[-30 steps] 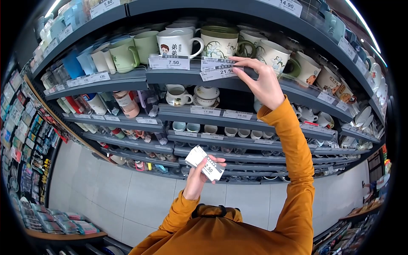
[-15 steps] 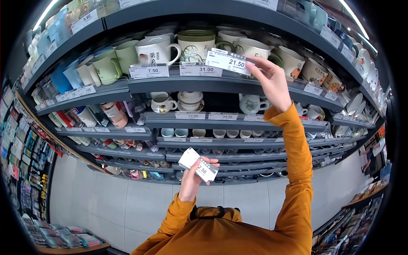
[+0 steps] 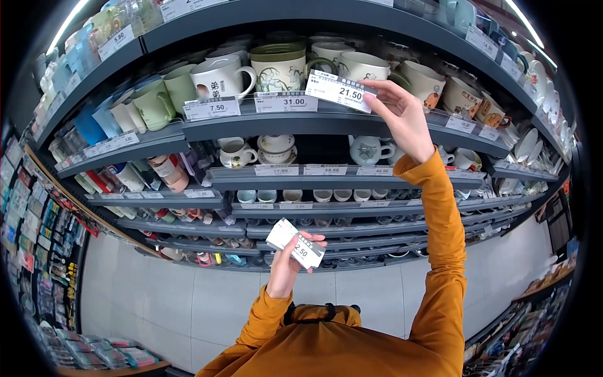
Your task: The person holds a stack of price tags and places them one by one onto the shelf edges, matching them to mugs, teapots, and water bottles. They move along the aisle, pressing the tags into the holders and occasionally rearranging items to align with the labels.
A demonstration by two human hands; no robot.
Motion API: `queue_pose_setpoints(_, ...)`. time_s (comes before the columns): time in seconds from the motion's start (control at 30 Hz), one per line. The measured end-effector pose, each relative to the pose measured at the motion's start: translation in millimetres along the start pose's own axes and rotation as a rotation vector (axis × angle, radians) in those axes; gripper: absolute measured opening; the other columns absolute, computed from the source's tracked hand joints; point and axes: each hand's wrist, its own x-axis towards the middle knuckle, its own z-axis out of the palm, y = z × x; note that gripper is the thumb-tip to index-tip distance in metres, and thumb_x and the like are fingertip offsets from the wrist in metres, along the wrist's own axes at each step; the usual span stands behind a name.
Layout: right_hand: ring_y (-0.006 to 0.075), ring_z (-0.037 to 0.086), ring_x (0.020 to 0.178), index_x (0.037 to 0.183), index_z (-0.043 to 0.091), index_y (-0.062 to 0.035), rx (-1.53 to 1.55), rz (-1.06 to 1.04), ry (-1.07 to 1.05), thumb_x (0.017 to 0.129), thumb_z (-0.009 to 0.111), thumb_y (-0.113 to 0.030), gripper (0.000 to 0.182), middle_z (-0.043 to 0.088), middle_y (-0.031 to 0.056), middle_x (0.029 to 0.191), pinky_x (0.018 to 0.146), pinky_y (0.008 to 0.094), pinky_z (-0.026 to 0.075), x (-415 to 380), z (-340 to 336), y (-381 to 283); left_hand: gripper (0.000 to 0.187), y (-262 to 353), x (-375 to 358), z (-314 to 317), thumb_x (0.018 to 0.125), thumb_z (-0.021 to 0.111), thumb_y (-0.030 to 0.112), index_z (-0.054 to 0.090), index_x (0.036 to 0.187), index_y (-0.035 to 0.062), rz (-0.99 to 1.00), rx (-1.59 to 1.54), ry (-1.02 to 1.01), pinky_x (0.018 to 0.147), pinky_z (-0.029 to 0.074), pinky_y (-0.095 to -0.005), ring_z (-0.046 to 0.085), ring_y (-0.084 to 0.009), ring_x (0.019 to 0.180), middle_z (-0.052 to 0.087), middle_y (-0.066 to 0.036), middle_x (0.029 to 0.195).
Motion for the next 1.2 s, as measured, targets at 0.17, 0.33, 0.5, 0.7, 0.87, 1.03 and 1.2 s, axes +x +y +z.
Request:
queue_pose_setpoints(0.17, 0.0079, 0.058, 0.086, 0.116, 0.064, -0.0029, -0.018, -0.003, -0.012, 0.092, 0.062, -0.013, 0.027, 0.064, 0.005, 0.096, 0.079, 0.0239, 0.051, 0, 0, 0, 0.032, 0, -2, 3, 0.101, 0.032, 0.031, 0.052, 0.11, 0.0083, 0.003, 0.01, 0.019, 0.054, 0.049, -0.0258, 0.063, -0.0219, 0.105, 0.062, -0.016, 0.117)
queue_pose_setpoints(0.33, 0.0076, 0.058, 0.086, 0.116, 0.064, -0.0037, -0.028, -0.013, -0.028, 0.091, 0.062, -0.013, 0.027, 0.063, 0.0045, 0.095, 0.079, 0.0239, 0.051, -1, -1, 0, 0.032, -2, -3, 5, 0.101, 0.032, 0.031, 0.052, 0.111, 0.0082, 0.0, 0.022, 0.023, 0.054, 0.049, -0.0256, 0.063, -0.0222, 0.106, 0.062, -0.016, 0.117)
queue_pose_setpoints(0.5, 0.0077, 0.058, 0.084, 0.117, 0.064, -0.004, -0.028, -0.012, -0.026, 0.091, 0.062, -0.013, 0.027, 0.063, 0.004, 0.091, 0.078, 0.024, 0.051, -2, -3, 0, 0.032, -4, -5, 8, 0.101, 0.032, 0.031, 0.052, 0.11, 0.0079, 0.001, 0.018, 0.032, 0.054, 0.05, -0.0255, 0.063, -0.0231, 0.106, 0.062, -0.016, 0.117)
queue_pose_setpoints(0.7, 0.0079, 0.058, 0.082, 0.117, 0.064, -0.004, -0.02, -0.022, -0.038, 0.091, 0.062, -0.013, 0.028, 0.063, 0.004, 0.09, 0.077, 0.0244, 0.052, -4, -4, -2, 0.033, -5, -7, 9, 0.101, 0.032, 0.031, 0.053, 0.11, 0.0074, 0.002, 0.025, 0.032, 0.054, 0.05, -0.0255, 0.063, -0.0236, 0.106, 0.063, -0.017, 0.117)
queue_pose_setpoints(0.87, 0.0084, 0.059, 0.083, 0.117, 0.064, -0.0045, 0.003, 0.004, -0.052, 0.091, 0.062, -0.013, 0.027, 0.063, 0.0038, 0.089, 0.078, 0.0241, 0.051, -6, -2, 1, 0.032, -4, -12, 10, 0.1, 0.035, 0.032, 0.054, 0.108, 0.0079, -0.002, 0.032, 0.051, 0.053, 0.048, -0.0247, 0.063, -0.0224, 0.105, 0.063, -0.014, 0.114)
queue_pose_setpoints(1.03, 0.0088, 0.059, 0.084, 0.118, 0.064, -0.0048, 0.01, 0.011, -0.049, 0.091, 0.062, -0.013, 0.028, 0.062, 0.0034, 0.09, 0.078, 0.0244, 0.051, -6, -2, 3, 0.032, -2, -14, 9, 0.1, 0.036, 0.033, 0.054, 0.107, 0.0084, -0.008, 0.026, 0.063, 0.052, 0.048, -0.0235, 0.064, -0.021, 0.104, 0.064, -0.013, 0.112)
queue_pose_setpoints(1.2, 0.0086, 0.059, 0.085, 0.118, 0.063, -0.0046, -0.019, 0.009, -0.044, 0.091, 0.061, -0.011, 0.028, 0.062, 0.0034, 0.092, 0.078, 0.0241, 0.051, -6, 0, 0, 0.032, 0, -16, 6, 0.1, 0.036, 0.033, 0.054, 0.108, 0.0086, -0.005, 0.019, 0.064, 0.052, 0.048, -0.0235, 0.064, -0.0207, 0.104, 0.064, -0.013, 0.112)
